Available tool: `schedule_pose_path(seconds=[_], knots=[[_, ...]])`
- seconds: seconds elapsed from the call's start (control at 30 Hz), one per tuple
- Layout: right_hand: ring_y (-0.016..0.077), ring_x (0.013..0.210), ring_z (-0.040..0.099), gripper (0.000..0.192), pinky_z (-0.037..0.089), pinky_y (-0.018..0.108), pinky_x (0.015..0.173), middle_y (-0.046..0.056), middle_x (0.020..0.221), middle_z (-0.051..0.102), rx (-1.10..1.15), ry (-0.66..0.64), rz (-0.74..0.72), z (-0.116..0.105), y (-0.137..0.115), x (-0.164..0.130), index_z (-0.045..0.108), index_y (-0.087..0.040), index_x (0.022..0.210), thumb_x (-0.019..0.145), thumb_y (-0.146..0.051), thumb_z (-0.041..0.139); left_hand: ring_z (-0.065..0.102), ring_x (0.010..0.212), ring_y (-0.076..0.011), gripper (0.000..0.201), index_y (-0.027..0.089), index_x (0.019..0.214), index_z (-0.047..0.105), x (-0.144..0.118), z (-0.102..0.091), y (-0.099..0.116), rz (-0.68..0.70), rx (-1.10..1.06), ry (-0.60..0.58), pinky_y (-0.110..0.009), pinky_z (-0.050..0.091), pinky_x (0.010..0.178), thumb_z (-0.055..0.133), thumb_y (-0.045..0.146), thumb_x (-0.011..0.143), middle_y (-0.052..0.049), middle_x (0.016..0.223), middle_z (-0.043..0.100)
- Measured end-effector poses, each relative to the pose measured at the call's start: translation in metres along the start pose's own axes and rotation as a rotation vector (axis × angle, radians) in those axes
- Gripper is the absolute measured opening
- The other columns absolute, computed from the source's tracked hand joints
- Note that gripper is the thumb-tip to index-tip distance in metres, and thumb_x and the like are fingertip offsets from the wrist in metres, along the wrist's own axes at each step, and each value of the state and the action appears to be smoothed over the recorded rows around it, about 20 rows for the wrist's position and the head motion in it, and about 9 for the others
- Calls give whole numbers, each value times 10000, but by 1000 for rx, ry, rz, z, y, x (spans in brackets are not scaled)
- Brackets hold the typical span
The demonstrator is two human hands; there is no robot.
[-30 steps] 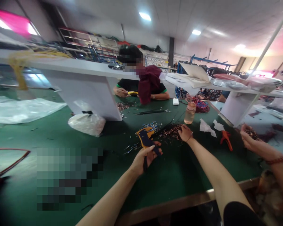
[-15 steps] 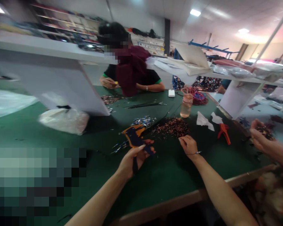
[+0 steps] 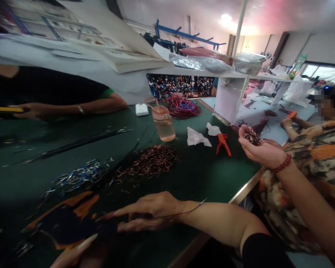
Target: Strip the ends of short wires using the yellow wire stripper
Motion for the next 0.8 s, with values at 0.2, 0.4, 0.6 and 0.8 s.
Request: schedule_pose_path(seconds=[0.2,0.4,0.6,0.8], knots=[[117,1041,663,270,509,215,939,68,1066,737,79,-3,-35,9,2,-1,665,-148,1174,1026,-288,487,633,1199,-409,846,365,1285,645,-8,6,3,-20,103,-30,-406,639,832,865,421,470,-28,1238,737],[132,932,682,329,544,255,866,77,972,739,10,241,86,-16,10,-3,665,-130,1119,1053,-295,388,706,1066,-357,698,361,1162,698,-8,3,6,-31,95,11,-357,638,776,856,441,487,-12,1280,716],[114,933,689,279,531,205,828,60,1002,749,-50,119,67,-3,9,1,690,-146,1075,1026,-302,464,685,1108,-347,567,304,1043,729,-13,8,23,63,96,65,-322,630,792,853,377,494,-12,908,802],[115,963,710,270,509,174,785,18,1008,771,-124,-22,23,21,6,4,702,-216,1061,974,-432,566,646,1188,-315,502,375,1012,720,-35,25,37,72,112,14,-309,596,905,866,385,532,60,936,790]])
Point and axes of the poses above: each hand's wrist, its own x-axis towards the middle knuckle, its own z-axis out of the palm, y = z × x, the point moved 8 cm from there along x, towards the middle knuckle
